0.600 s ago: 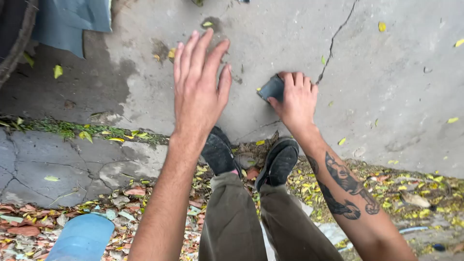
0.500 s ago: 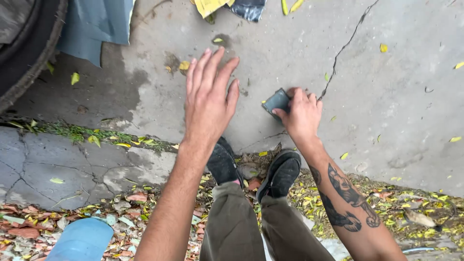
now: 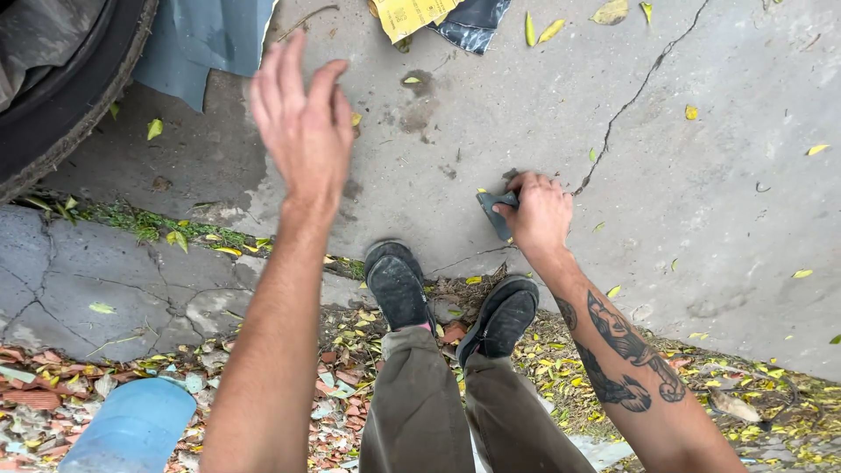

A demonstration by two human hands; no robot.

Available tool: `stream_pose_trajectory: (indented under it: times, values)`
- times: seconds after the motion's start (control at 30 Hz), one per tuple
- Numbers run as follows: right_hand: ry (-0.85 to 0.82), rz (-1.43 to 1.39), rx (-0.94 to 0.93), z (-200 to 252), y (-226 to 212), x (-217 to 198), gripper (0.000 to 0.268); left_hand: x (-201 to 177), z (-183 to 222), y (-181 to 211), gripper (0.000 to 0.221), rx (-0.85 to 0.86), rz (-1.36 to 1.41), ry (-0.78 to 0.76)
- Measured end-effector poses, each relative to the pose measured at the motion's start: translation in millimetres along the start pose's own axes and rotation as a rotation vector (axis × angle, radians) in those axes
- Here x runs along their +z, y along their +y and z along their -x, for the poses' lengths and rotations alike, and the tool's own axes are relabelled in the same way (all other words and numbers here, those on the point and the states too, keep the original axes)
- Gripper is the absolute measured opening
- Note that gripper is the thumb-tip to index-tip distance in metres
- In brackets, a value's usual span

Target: Manually sanding a car headlight with wet sandpaper to restore clarity.

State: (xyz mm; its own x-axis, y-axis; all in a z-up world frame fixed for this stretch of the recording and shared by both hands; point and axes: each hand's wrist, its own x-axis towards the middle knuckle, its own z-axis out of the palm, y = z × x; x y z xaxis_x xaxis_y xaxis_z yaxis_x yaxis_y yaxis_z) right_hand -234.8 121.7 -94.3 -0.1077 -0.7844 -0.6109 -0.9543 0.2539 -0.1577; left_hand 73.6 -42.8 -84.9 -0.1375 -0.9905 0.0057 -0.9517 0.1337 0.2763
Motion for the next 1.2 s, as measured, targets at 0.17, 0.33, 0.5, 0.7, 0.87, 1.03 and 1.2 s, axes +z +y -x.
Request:
stream_pose_trajectory:
  times: [0.17,0.33,0.5,0.7,0.87,1.03,1.2]
  values:
    - [-0.050,-0.098,-0.018,3.0,-5.7,-9.4,0.022,26.3,1.5,-63.3,0.047,0.042,-0.316,-0.141]
    - [0.016,-0.750,-0.072,11.7,-40.6,-67.2,0.020,-17.2,-5.4,-42.7,0.062,0.077,-0.409,-0.036]
    - [-0.055,-1.140,0.147,-5.4,-90.7,-152.7,0.029,-12.3,-4.3,-56.0,0.071,-0.018,-0.470,-0.067]
    - [0.109,-1.354,0.143,-42.6,-126.1,-246.3,0.028,-106.6,-32.6,15.0,0.070,-0.072,-0.209,-0.028]
    - [0.097,-1.316,0.088,-4.4,-148.0,-309.4,0.024,-224.4,-23.2,110.5,0.043,-0.174,0.333,-0.089]
    - [0.039,-1.140,-0.006,53.6,-153.9,-379.3,0.033,-328.4,-8.2,149.9,0.020,-0.395,0.798,-0.100]
    - [-0.182,-0.967,-0.220,140.3,-162.1,-431.4,0.036,-396.7,32.4,140.6,0.021,-0.596,1.357,-0.344]
